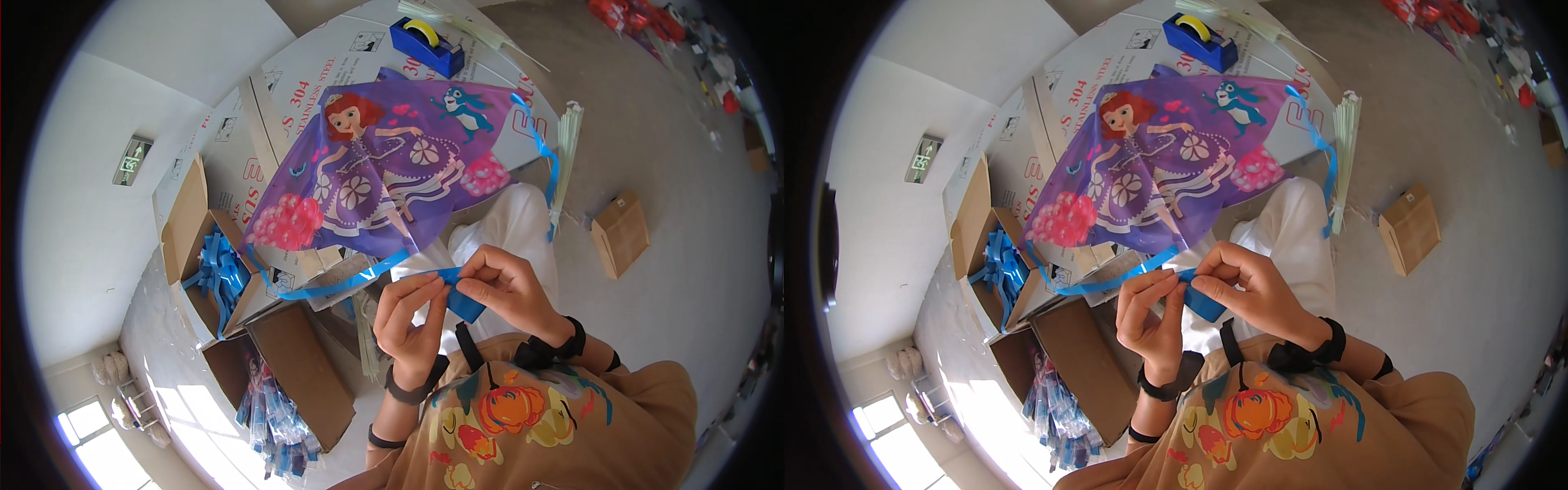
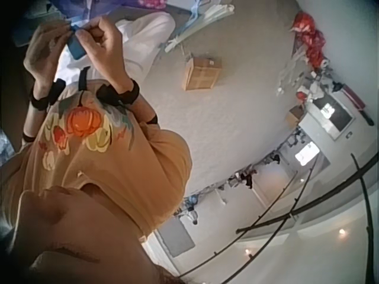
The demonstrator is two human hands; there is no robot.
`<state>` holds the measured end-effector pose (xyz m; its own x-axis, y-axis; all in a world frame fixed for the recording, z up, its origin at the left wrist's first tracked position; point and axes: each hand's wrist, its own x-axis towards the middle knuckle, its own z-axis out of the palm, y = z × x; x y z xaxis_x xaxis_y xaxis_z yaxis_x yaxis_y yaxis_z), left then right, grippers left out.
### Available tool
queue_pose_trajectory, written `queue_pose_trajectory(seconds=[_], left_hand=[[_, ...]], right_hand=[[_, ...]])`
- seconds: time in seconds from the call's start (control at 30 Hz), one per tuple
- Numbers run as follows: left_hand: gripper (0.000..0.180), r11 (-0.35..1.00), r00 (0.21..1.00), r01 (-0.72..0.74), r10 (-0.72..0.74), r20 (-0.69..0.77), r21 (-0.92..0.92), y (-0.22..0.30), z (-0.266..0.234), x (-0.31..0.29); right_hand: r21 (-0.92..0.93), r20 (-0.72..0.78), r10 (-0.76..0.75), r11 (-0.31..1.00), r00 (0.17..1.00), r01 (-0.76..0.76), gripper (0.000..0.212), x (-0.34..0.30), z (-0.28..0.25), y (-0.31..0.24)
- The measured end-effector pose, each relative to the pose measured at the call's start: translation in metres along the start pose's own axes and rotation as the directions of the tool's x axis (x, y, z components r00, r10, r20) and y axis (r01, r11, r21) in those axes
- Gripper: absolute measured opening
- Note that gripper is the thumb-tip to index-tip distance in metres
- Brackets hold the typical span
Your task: Assembling a plastic kite by attaching support rods and streamers with tape.
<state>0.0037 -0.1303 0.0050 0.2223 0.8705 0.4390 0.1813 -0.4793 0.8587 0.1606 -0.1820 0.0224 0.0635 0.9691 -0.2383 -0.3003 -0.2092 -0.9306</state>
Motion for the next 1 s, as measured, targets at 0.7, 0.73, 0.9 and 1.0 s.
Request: queue_pose_trajectory(seconds=[0.7,0.73,0.9,1.0], left_hand=[[0.021,0.928,0.933,-0.212,0.099,0.346,0.307,-0.013,0.006,-0.003],[0.020,0.935,0.937,-0.166,0.050,0.347,0.312,-0.015,0.006,-0.004],[0.011,0.960,0.926,0.220,-0.261,0.273,0.171,-0.046,0.012,-0.015],[0.013,0.856,0.800,0.506,-0.513,0.311,0.109,-0.082,0.019,-0.007]], right_hand=[[-0.582,0.037,-0.150,0.800,0.988,0.144,0.018,-0.004,-0.020,0.024],[-0.614,0.061,-0.100,0.781,0.993,0.117,0.015,-0.004,-0.024,0.025],[-0.724,0.072,-0.221,0.659,0.973,0.203,0.012,0.005,-0.040,0.051],[-0.754,0.122,-0.430,0.546,0.895,0.365,0.013,0.009,-0.052,0.071]])
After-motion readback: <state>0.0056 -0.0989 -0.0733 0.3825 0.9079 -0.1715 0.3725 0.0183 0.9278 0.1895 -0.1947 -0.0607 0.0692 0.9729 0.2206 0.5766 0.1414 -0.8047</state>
